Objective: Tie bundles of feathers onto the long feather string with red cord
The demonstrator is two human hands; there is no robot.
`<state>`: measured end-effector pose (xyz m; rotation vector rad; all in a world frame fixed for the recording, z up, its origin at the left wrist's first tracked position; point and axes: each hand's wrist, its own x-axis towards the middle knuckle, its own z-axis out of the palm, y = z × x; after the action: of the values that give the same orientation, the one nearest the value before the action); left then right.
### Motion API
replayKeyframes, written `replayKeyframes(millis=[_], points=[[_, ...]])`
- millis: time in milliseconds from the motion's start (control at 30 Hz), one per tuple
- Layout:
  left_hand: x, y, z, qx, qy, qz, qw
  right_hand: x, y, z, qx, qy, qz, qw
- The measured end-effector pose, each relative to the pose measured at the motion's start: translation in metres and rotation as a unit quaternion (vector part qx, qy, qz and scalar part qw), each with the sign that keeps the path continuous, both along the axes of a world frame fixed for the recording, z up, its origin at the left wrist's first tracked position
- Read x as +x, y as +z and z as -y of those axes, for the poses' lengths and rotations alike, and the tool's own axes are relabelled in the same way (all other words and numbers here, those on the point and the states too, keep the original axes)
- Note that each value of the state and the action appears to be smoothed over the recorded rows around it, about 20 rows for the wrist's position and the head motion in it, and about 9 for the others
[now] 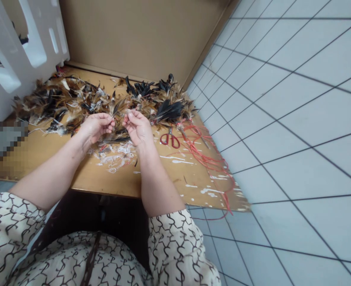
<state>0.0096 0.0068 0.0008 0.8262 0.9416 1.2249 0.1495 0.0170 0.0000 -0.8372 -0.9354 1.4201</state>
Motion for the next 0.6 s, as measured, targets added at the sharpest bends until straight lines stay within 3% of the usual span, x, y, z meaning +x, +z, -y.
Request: replayKeyframes(millis=[367,600], points=[[-0.004,0.001,0.0,0.024,-0.027,0.005,0.999,0.003,0.005,0.004,-0.001,0.015,0.062,0.998],[-0.014,0.004,0.005,0.059,-0.225,-0.01,0.973,0.015,0.014,0.014,0.034,0.103,0.065,0.992]])
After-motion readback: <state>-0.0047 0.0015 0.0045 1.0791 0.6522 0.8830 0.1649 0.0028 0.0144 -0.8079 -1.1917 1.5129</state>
